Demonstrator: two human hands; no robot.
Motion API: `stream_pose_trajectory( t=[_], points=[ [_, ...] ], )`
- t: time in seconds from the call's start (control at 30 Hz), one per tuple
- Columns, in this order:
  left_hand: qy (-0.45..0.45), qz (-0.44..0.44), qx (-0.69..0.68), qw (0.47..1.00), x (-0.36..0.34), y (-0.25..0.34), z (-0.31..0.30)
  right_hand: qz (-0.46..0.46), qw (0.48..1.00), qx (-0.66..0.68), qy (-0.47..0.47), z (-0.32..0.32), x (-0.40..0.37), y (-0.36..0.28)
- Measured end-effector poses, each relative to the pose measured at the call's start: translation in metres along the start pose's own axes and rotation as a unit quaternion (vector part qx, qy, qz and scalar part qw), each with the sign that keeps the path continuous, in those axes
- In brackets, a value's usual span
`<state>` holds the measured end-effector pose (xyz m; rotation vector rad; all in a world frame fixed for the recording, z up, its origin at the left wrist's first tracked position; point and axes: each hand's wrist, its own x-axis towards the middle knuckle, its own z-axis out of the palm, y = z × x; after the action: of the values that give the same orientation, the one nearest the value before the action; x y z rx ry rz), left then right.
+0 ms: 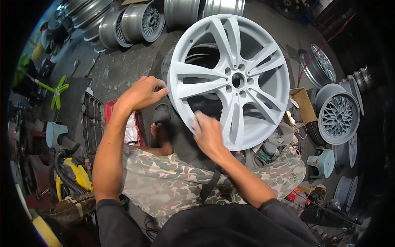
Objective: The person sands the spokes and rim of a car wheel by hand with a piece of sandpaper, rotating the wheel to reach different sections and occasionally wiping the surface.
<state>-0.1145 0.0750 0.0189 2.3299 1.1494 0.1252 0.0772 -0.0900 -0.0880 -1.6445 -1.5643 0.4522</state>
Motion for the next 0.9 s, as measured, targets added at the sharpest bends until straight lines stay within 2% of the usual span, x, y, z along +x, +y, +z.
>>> stream_pose_trajectory(
  t=[0.03,0.1,0.13,0.2,0.23,0.3,0.33,0.37,0.43,0.47,0.5,0.57,0.6,0.7,0.73,0.8,0.83,0.87,0.9],
  points=[
    [0.007,0.016,0.000,1.000,0.004,-0.002,0.006,-0.031,0.999,0.012,0.034,0.005,0.022,-0.014],
    [0.020,0.034,0.001,0.999,0.006,0.002,0.006,0.004,0.999,0.021,0.050,0.018,0.055,-0.022],
    [0.006,0.015,0.008,1.000,0.006,0.005,0.003,-0.001,0.998,0.020,0.051,0.013,0.055,-0.024],
    [-0.003,-0.005,0.010,1.000,0.006,0.006,-0.001,0.089,0.991,0.100,-0.024,-0.003,0.046,-0.022],
    [0.005,0.003,-0.002,1.000,0.006,0.003,-0.001,0.086,0.991,0.095,-0.029,-0.005,0.041,-0.018],
    [0.002,0.012,-0.013,1.000,0.005,-0.004,0.005,-0.042,0.987,0.148,0.048,-0.001,0.023,-0.007],
    [0.010,0.019,-0.015,1.000,0.005,-0.010,0.007,-0.019,0.996,0.084,0.029,0.002,0.017,-0.004],
    [0.017,0.026,-0.018,0.999,0.005,-0.014,0.008,-0.021,0.996,0.087,0.029,0.008,0.018,-0.002],
    [0.013,0.013,-0.011,1.000,0.003,-0.015,0.002,-0.008,0.997,0.012,0.076,0.018,0.025,-0.008],
    [0.004,0.001,-0.007,1.000,0.000,-0.015,0.003,-0.015,0.993,0.010,0.113,0.025,0.033,-0.012],
    [-0.003,-0.009,-0.002,1.000,-0.001,-0.015,0.002,-0.016,0.994,0.009,0.112,0.024,0.040,-0.019],
    [0.007,-0.003,-0.005,1.000,-0.001,-0.019,0.002,0.130,0.984,0.092,0.079,0.021,0.053,-0.030],
    [0.014,0.004,-0.008,1.000,-0.001,-0.021,0.003,0.160,0.969,0.166,0.088,0.023,0.054,-0.018],
    [0.066,0.048,-0.002,0.997,-0.003,-0.019,0.008,0.154,0.874,0.460,0.024,0.002,0.050,0.004],
    [0.065,0.046,-0.006,0.997,-0.006,-0.010,0.008,0.119,0.895,0.428,0.051,-0.004,0.052,0.012],
    [0.126,-0.013,0.012,0.992,-0.011,0.014,0.006,0.133,0.930,0.330,0.095,-0.025,0.054,0.036],
    [0.128,-0.013,0.009,0.992,-0.008,0.019,0.009,0.114,0.922,0.344,0.139,-0.031,0.057,0.037],
    [0.173,0.049,0.050,0.982,-0.006,0.023,0.015,0.150,0.936,0.292,0.124,-0.050,0.048,0.039],
    [0.217,0.107,0.089,0.966,-0.005,0.027,0.022,0.086,0.961,0.224,0.135,-0.056,0.042,0.063]
  ],
)
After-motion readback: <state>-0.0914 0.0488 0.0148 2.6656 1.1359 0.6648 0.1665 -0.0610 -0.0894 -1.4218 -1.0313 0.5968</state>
